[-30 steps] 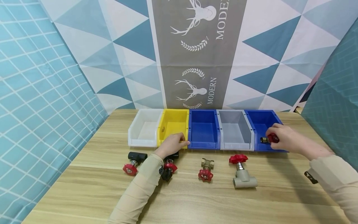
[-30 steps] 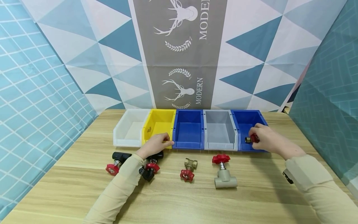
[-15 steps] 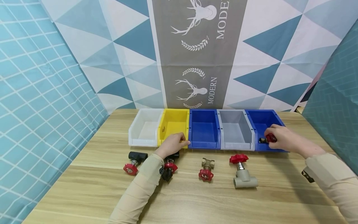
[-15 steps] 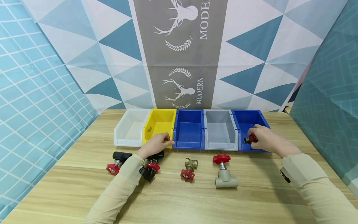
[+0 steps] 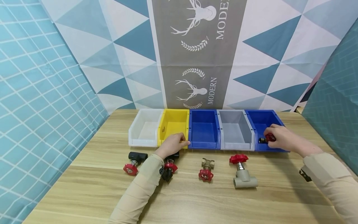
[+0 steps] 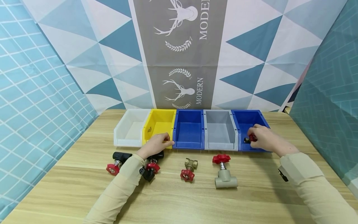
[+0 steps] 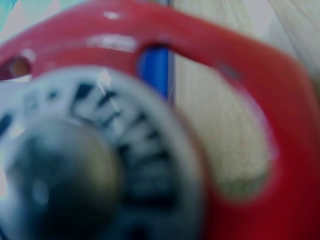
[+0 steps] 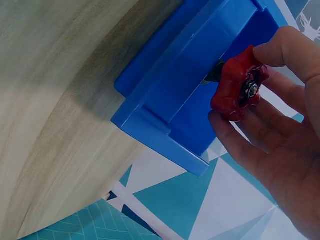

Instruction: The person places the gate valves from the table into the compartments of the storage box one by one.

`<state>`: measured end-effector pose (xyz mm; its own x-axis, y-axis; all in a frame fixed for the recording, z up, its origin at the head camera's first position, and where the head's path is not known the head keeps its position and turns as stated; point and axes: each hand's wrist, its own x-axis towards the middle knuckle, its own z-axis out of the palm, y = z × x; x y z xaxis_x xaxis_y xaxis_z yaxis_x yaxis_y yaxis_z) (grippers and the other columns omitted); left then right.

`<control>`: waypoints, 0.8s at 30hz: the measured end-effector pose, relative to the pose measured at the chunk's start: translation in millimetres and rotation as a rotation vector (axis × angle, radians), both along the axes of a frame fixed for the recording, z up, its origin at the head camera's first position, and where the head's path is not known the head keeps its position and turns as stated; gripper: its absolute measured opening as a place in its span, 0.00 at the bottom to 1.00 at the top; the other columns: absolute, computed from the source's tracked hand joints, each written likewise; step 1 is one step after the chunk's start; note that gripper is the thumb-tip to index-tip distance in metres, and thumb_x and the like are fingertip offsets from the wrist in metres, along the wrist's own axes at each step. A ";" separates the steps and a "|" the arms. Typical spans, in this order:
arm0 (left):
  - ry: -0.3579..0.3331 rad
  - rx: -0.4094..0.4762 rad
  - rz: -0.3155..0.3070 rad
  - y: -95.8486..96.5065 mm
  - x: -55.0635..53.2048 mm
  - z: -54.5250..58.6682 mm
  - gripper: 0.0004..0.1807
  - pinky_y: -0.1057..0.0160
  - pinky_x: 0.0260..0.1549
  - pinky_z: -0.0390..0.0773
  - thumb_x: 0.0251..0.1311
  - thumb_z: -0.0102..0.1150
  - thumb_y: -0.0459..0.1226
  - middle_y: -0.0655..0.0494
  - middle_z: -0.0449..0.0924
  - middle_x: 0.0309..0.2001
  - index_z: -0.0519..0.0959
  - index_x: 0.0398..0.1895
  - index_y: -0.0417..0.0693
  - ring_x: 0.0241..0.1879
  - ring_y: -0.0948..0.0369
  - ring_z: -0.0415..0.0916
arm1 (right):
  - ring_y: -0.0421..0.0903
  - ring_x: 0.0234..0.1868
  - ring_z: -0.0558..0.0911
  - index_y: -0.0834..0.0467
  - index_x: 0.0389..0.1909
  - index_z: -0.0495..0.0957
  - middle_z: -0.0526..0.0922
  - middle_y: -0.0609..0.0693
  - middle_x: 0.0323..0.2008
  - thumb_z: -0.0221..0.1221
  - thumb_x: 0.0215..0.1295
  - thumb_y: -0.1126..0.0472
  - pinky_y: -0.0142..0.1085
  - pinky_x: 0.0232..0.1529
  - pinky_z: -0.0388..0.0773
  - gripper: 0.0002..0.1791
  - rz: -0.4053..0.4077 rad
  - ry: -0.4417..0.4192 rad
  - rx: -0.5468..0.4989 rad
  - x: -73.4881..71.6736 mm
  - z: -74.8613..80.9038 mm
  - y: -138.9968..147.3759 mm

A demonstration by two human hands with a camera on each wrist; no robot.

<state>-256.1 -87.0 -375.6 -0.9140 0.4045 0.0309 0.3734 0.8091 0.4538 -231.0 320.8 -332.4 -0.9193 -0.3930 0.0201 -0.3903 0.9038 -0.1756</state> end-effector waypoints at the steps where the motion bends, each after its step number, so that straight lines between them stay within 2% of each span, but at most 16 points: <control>1: 0.000 0.001 0.001 0.0 0.0 0.1 0.15 0.66 0.24 0.64 0.59 0.55 0.49 0.57 0.69 0.20 0.71 0.28 0.47 0.21 0.61 0.66 | 0.47 0.32 0.73 0.66 0.38 0.77 0.75 0.57 0.34 0.63 0.46 0.65 0.45 0.34 0.77 0.16 0.003 0.005 0.000 -0.5 0.1 0.2; 24: 0.011 0.004 0.003 -0.5 0.0 -1.6 0.16 0.66 0.23 0.64 0.59 0.54 0.50 0.58 0.68 0.20 0.71 0.27 0.47 0.21 0.61 0.65 | 0.50 0.33 0.73 0.66 0.39 0.76 0.73 0.59 0.36 0.62 0.47 0.66 0.50 0.38 0.76 0.17 -0.030 0.006 0.014 -3.8 -3.2 -1.8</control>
<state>-256.1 -87.5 -377.3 -0.9146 0.4020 0.0431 0.3765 0.8082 0.4529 -234.8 319.1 -335.6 -0.9305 -0.3656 0.0203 -0.3640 0.9174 -0.1607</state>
